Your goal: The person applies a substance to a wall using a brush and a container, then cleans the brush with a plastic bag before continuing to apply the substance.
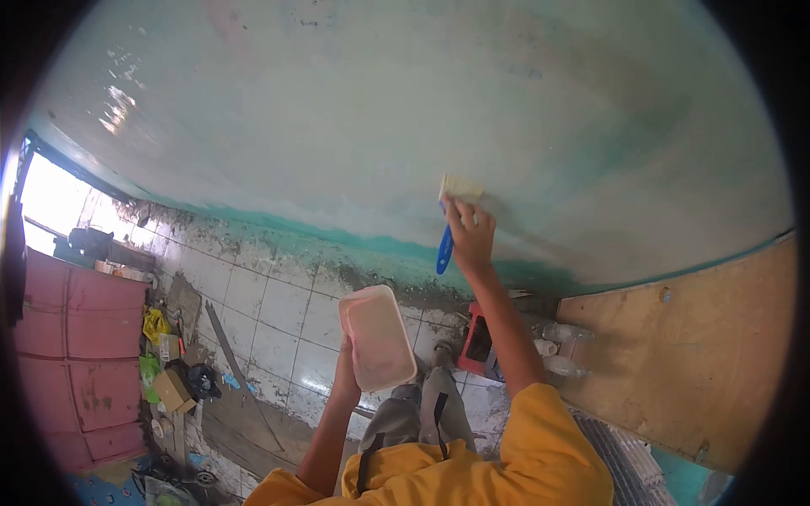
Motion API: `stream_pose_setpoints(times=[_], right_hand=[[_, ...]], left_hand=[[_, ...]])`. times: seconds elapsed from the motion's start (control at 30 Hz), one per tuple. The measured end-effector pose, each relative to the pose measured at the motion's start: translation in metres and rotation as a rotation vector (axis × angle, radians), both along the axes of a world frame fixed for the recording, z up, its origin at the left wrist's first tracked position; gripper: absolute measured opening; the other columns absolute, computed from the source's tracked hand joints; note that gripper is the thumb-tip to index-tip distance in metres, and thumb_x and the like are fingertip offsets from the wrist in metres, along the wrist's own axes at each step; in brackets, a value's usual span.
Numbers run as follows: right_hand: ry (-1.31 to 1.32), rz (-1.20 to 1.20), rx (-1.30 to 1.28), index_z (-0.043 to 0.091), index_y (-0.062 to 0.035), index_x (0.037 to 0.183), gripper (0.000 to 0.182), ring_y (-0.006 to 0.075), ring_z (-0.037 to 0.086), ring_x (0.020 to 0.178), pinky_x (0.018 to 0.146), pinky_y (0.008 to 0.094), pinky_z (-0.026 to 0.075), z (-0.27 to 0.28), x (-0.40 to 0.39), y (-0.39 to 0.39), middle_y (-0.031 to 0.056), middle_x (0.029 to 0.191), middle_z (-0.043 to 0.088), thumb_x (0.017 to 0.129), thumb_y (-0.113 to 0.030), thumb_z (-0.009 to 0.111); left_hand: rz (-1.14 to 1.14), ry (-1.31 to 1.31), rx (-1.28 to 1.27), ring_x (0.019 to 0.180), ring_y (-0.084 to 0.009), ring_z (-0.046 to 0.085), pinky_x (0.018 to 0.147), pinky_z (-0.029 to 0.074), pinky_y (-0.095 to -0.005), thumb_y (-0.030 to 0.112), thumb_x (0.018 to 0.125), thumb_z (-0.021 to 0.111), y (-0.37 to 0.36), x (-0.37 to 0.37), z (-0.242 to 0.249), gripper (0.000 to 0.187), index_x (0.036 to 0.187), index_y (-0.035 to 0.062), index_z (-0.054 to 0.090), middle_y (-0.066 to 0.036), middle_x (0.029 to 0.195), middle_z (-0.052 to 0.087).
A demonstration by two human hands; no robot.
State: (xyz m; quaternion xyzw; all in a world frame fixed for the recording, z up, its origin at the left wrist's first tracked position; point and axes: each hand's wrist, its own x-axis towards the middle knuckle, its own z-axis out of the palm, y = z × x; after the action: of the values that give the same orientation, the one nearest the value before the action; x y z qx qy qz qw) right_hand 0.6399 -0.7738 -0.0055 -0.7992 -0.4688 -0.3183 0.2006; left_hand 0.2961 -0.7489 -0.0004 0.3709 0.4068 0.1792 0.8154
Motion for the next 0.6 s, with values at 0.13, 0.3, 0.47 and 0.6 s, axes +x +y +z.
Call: stream_pose_setpoints(times=[0.13, 0.3, 0.47, 0.6], right_hand=[[0.185, 0.065, -0.123, 0.062, -0.0154, 0.130, 0.043, 0.0245, 0.055, 0.108, 0.089, 0.0418, 0.040, -0.068, -0.007, -0.007, 0.0009, 0.119, 0.060, 0.088, -0.013, 0.060], [0.167, 0.057, -0.086, 0.063, -0.0162, 0.128, 0.041, 0.0227, 0.056, 0.103, 0.088, 0.0403, 0.041, -0.002, 0.003, 0.000, -0.0007, 0.120, 0.059, 0.087, -0.016, 0.066], [-0.038, 0.053, 0.299, 0.064, -0.0133, 0.129, 0.044, 0.0228, 0.057, 0.100, 0.089, 0.0369, 0.041, 0.110, 0.001, 0.008, 0.0021, 0.111, 0.064, 0.086, -0.006, 0.068], [-0.054, 0.075, 0.357, 0.063, -0.0129, 0.131, 0.045, 0.0216, 0.056, 0.102, 0.090, 0.0362, 0.040, 0.096, -0.005, 0.014, 0.0015, 0.114, 0.064, 0.087, -0.006, 0.064]], left_hand=[[0.024, 0.014, 0.037, 0.120, -0.0195, 0.052, 0.101, 0.043, -0.0334, 0.059, 0.102, 0.039, -0.001, -0.001, -0.002, 0.075, 0.140, -0.0049, 0.042, -0.014, 0.131, 0.054], [0.031, 0.017, 0.015, 0.120, -0.0191, 0.053, 0.101, 0.043, -0.0330, 0.058, 0.102, 0.039, 0.000, 0.002, 0.010, 0.073, 0.139, -0.0049, 0.043, -0.013, 0.131, 0.055], [0.027, -0.027, 0.044, 0.121, -0.0199, 0.053, 0.102, 0.043, -0.0338, 0.057, 0.103, 0.038, -0.001, 0.004, 0.023, 0.072, 0.140, -0.0046, 0.043, -0.013, 0.133, 0.054], [0.025, -0.017, 0.006, 0.122, -0.0207, 0.053, 0.104, 0.042, -0.0342, 0.056, 0.103, 0.037, -0.003, 0.001, 0.018, 0.071, 0.141, -0.0043, 0.042, -0.014, 0.134, 0.054]])
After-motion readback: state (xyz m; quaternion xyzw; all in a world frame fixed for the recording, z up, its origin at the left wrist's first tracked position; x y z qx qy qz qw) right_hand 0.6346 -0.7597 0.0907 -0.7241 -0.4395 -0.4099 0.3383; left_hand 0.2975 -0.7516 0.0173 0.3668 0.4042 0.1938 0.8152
